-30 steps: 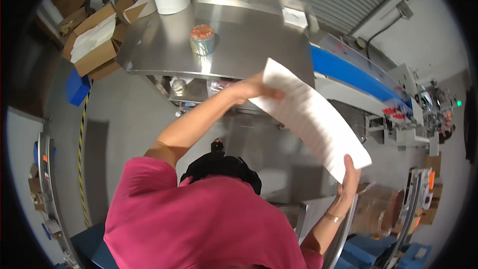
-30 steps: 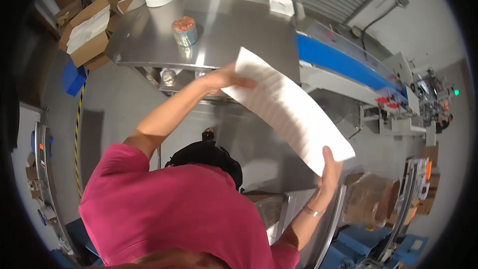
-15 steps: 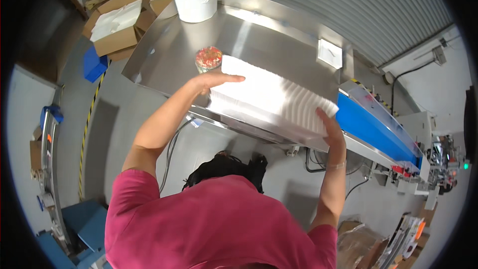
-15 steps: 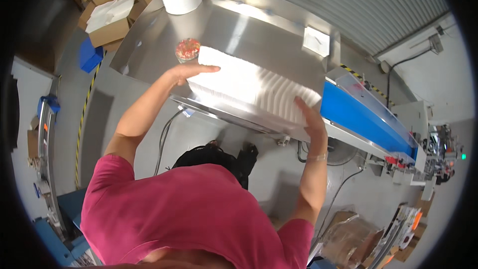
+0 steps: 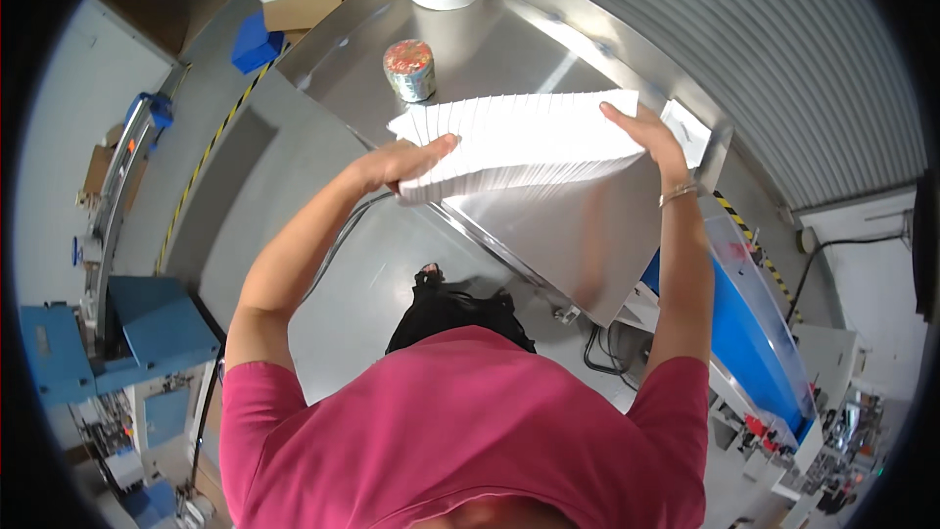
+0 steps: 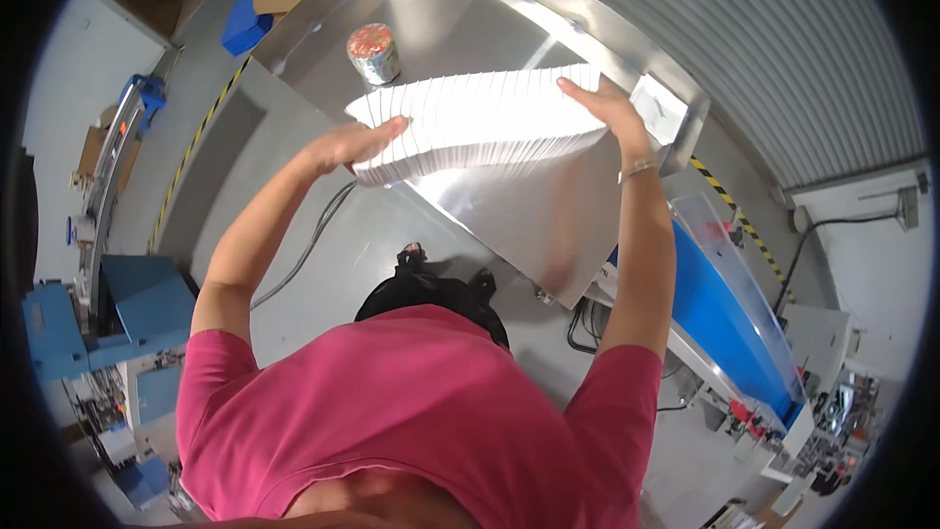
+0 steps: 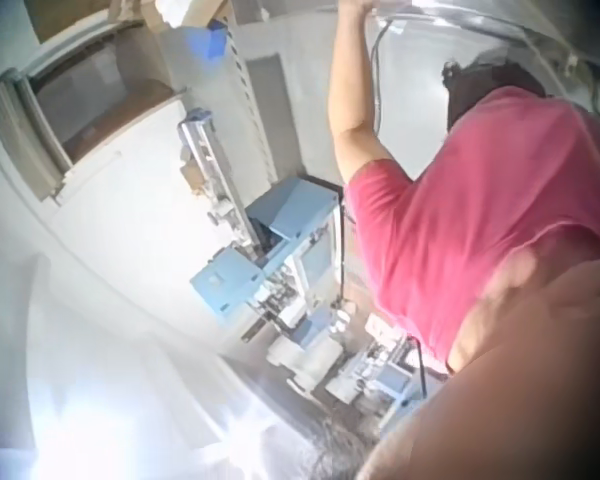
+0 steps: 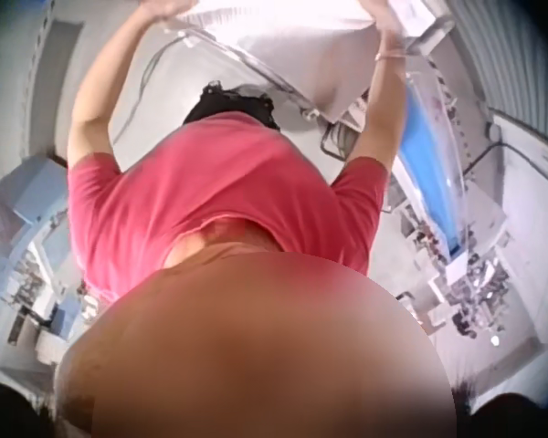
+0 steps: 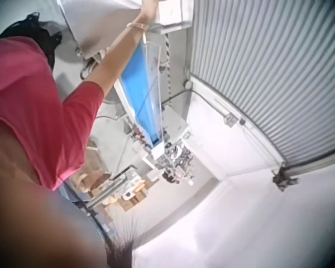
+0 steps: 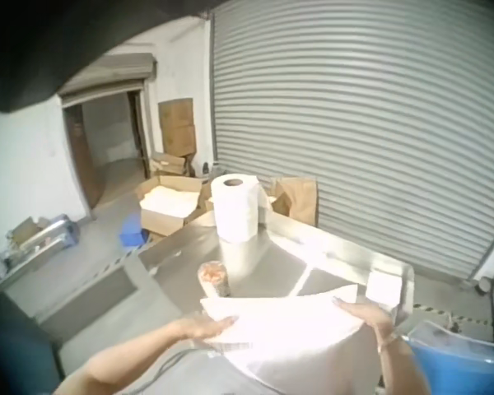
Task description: Sorting stacks of paper and interacting with processing machinery on a conveyor line.
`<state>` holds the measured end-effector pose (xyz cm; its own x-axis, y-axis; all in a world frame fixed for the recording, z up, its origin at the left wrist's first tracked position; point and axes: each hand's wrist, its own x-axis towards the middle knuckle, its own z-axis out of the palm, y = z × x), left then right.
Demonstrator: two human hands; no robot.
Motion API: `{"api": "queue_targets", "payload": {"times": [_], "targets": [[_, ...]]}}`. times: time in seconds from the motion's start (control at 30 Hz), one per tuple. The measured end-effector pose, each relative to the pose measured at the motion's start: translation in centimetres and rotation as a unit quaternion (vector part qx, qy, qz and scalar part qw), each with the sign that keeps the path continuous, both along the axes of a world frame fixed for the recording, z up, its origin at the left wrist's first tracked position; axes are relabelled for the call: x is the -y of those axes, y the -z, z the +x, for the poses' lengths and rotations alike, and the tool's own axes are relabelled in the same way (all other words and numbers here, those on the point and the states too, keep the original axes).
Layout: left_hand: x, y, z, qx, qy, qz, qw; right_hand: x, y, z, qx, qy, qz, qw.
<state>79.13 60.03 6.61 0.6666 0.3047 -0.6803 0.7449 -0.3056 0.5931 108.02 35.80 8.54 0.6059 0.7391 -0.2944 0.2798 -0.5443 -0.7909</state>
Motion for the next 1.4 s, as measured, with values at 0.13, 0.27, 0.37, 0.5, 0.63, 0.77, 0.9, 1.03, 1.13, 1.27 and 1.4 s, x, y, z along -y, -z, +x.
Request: {"api": "queue_targets", "payload": {"times": [0.13,0.27,0.37,0.5,0.63,0.77,0.9,1.03,1.13,1.27,1.4], "targets": [[4.7,1.3,-3.8,0.034,-0.034,-0.147,0.988,-3.6,0.2,3.6,0.105,-0.05,-0.08,0.99],[11.1,1.4,-4.7,0.03,-0.063,-0.176,0.982,-8.7,1.0,4.8,0.195,-0.118,-0.162,0.96],[15.8,0.3,-4.9,0.065,-0.064,-0.238,0.967,-11.5,0.3,2.7,0.223,-0.155,-0.143,0.952],[20.8,-2.0,-4.6,0.136,-0.014,-0.354,0.925,-15.0,0.5,-0.7,0.246,-0.264,-0.091,0.928],[25.1,4.0,-2.9,0.14,0.035,-0.428,0.892,-17.8,0.4,-5.7,0.308,-0.399,-0.053,0.862],[29.0,5.7,-1.7,0.219,-0.042,-0.356,0.908,-18.4,-0.5,-9.6,0.315,-0.467,-0.011,0.826],[28.9,4.5,-1.0,0.213,-0.06,-0.39,0.894,-19.2,0.7,-10.4,0.354,-0.447,-0.004,0.821],[27.8,3.0,-0.5,0.179,-0.04,-0.408,0.895,-16.2,0.6,-9.6,0.359,-0.402,0.171,0.825],[28.0,3.5,-0.4,0.219,-0.098,-0.391,0.888,-11.3,-1.5,-8.2,0.334,-0.352,0.182,0.855],[27.1,2.8,0.6,0.205,-0.084,-0.391,0.893,1.0,-4.4,-5.9,0.205,-0.171,0.12,0.956],[27.1,2.7,1.4,0.183,-0.126,-0.388,0.895,14.0,1.3,-4.5,0.2,-0.111,0.105,0.968]]}}
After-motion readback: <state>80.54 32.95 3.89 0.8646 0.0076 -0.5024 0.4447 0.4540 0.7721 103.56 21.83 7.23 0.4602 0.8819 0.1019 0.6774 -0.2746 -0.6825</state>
